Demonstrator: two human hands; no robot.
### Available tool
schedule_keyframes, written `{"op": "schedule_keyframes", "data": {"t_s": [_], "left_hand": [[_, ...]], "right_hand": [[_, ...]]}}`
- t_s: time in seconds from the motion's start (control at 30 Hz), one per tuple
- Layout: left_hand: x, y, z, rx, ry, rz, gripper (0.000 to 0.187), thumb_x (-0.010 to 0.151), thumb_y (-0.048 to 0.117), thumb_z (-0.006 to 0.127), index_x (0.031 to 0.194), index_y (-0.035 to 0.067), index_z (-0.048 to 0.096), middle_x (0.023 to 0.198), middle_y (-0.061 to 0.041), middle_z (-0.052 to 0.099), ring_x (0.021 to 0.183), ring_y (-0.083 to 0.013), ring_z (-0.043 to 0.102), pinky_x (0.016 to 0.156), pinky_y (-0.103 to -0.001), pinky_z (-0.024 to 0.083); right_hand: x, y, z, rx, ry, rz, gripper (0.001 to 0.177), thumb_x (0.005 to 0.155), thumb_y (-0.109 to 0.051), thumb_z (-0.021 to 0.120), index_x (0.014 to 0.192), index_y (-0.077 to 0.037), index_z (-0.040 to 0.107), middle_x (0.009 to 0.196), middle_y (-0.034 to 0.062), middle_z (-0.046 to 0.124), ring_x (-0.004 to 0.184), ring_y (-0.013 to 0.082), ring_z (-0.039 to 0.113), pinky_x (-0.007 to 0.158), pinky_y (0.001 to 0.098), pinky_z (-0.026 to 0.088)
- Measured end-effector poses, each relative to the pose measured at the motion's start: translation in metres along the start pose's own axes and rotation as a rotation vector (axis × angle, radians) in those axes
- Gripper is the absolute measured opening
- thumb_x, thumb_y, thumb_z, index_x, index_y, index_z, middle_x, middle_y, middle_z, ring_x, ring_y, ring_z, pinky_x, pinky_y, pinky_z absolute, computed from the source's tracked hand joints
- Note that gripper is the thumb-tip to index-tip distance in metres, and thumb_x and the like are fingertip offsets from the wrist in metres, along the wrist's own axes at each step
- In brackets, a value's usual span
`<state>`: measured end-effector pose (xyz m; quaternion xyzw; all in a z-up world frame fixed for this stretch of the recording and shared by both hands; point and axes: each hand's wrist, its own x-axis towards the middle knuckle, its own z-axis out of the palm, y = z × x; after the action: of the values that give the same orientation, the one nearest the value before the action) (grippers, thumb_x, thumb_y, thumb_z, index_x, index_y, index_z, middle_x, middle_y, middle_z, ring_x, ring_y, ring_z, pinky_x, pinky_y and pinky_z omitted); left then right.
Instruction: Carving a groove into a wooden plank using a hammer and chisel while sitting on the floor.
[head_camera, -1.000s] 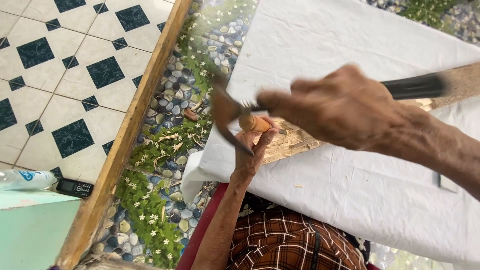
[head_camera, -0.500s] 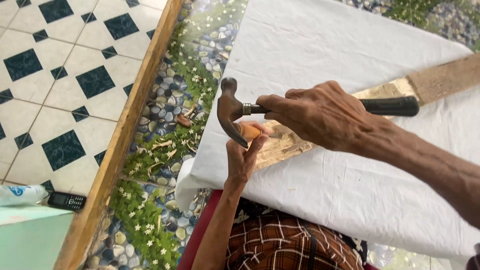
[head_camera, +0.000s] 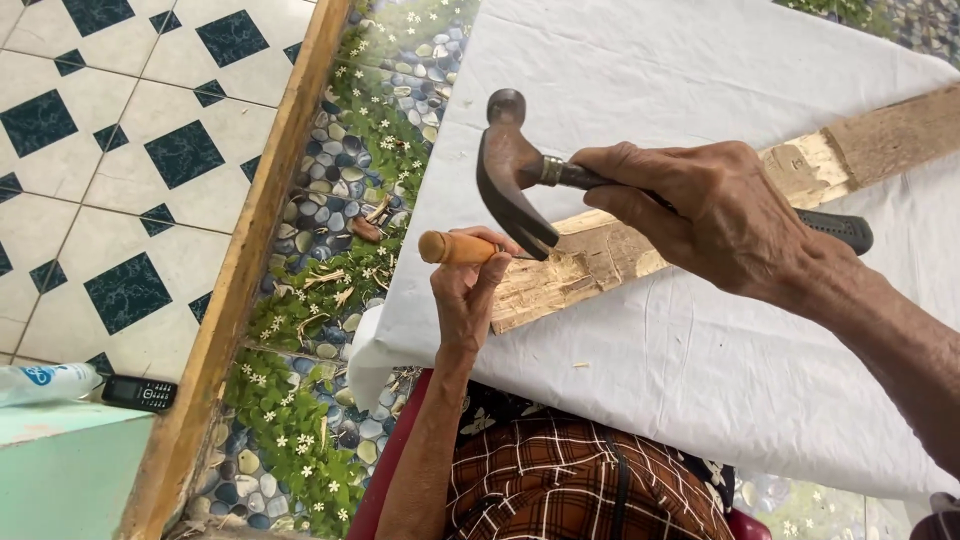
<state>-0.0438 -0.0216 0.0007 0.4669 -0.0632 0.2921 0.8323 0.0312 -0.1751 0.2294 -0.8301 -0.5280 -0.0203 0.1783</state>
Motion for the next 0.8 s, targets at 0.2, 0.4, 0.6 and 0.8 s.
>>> {"op": "schedule_keyframes", "data": {"t_s": [0.2,0.4,0.6,0.8], "left_hand": [[-0.007,-0.025,-0.01,0.317,0.088,0.069,0.021,0.091,0.026,0.071,0.098,0.008,0.062,0.069,0.005,0.059,0.056,-0.0068,0.048,0.051,-0.022,0.043],[-0.003,-0.003,0.004,0.131,0.002,-0.004,0.025,0.093,0.034,0.069,0.105,0.011,0.065,0.103,-0.001,0.067,0.097,-0.021,0.071,0.098,-0.05,0.058],[0.001,0.002,0.008,0.037,-0.01,-0.068,0.024,0.091,0.026,0.071,0.102,0.008,0.059,0.098,-0.004,0.063,0.094,-0.0167,0.062,0.092,-0.037,0.053],[0.0,0.003,0.003,0.152,-0.01,0.019,0.019,0.093,0.023,0.068,0.09,0.006,0.059,0.096,-0.001,0.067,0.088,-0.0137,0.065,0.078,-0.026,0.054]], "right_hand": [[0.013,-0.02,0.007,0.035,0.03,-0.127,0.028,0.095,-0.008,0.066,0.121,0.001,0.07,0.073,0.0075,0.073,0.036,0.0072,0.046,0.029,0.0194,0.039],[0.031,-0.018,0.024,-0.334,-0.302,-0.198,0.017,0.107,-0.023,0.051,0.122,-0.019,0.058,0.056,0.0008,0.058,0.03,0.0102,0.04,0.019,0.0262,0.038],[0.038,-0.028,0.009,-0.242,-0.027,-0.399,0.028,0.104,-0.016,0.061,0.128,-0.005,0.07,0.07,0.0038,0.067,0.037,0.0088,0.039,0.026,0.0223,0.026],[0.021,0.008,0.026,-0.304,-0.28,-0.21,0.014,0.101,-0.016,0.06,0.115,-0.013,0.063,0.079,0.0089,0.076,0.032,0.0102,0.042,0.025,0.0252,0.035]]}}
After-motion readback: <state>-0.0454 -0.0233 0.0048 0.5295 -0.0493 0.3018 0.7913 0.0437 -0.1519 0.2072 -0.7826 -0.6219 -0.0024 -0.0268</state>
